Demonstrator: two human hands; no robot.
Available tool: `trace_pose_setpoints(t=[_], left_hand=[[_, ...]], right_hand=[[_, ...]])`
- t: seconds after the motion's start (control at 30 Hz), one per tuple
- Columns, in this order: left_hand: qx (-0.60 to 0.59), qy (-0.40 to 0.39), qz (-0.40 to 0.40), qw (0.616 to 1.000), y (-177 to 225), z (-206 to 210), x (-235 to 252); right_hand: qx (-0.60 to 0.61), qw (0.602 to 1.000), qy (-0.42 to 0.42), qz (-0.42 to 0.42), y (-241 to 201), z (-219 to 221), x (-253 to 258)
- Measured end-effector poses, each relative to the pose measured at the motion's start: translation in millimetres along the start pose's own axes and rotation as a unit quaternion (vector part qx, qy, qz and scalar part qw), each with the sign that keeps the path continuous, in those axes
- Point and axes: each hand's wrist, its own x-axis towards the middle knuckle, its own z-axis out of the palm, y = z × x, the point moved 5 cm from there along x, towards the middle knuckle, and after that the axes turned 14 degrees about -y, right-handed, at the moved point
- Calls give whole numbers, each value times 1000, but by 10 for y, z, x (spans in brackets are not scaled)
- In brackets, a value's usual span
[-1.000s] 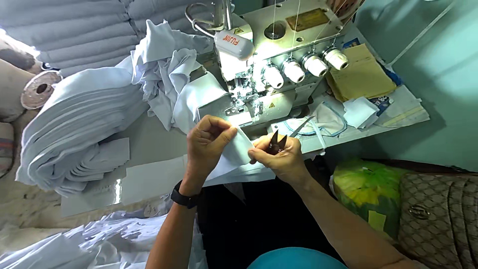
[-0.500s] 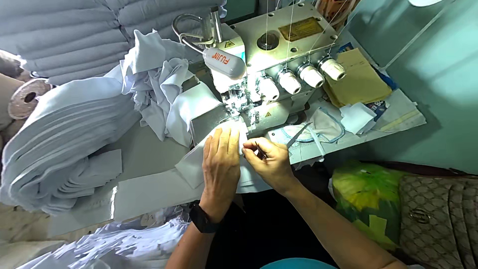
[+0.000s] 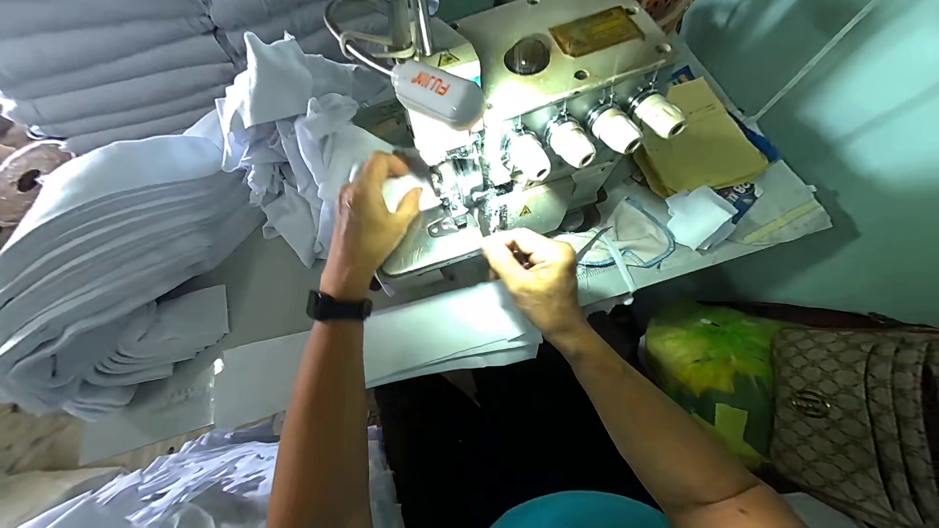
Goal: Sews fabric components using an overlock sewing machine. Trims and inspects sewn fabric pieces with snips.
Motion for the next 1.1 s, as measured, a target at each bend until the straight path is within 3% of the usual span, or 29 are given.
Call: trace_pose_setpoints(t=[0.07,0.13,0.2,0.27,0.37,0.57,0.6,0.67,0.73,0.77,0.83,0.93,1.0,1.07,1.1], left_hand=[[-39,33,-19,998,-154,-51,84],[-43,110,-14,993,-273,-93,41],[24,188,15,982,-200,-150,-164],[73,225,57,970,13,-129,-499],[79,222,68,969,205,53,-1228],[125,255,-33,958,-343,11,-2363],[142,236,-66,959,-463,-31,-2516],[136,171,-128,967,-678,-100,-2743],[101,108,-173,974,-841,-129,-2855],[97,91,-177,975,-894,-128,-2873],[105,66,-172,977,-898,-123,-2883],[71,110,-168,977,-923,-243,-2911],[-83,280,-201,935,-1124,-487,-2951],[-298,464,-154,820,-1270,-722,-3002],[-372,510,-106,768,-1266,-829,-2977]], right_hand=[[14,999,15,28,48,-60,-138],[-74,996,-7,42,62,-19,-295],[-197,978,-47,48,106,115,-485],[-292,951,-79,72,225,232,-635],[-308,943,-94,84,316,198,-688],[-297,950,-84,48,277,-44,-594],[-259,961,-84,43,202,-33,-555],[-40,987,-141,69,40,22,-462],[232,948,-207,74,-200,29,-342],[307,925,-220,40,-322,-78,-256],[363,915,-173,-20,-347,-472,-95],[332,942,-40,2,-135,-805,3],[278,958,-39,61,-133,-648,-27],[270,952,-67,130,15,-400,-198],[270,946,-83,158,126,-279,-295]])
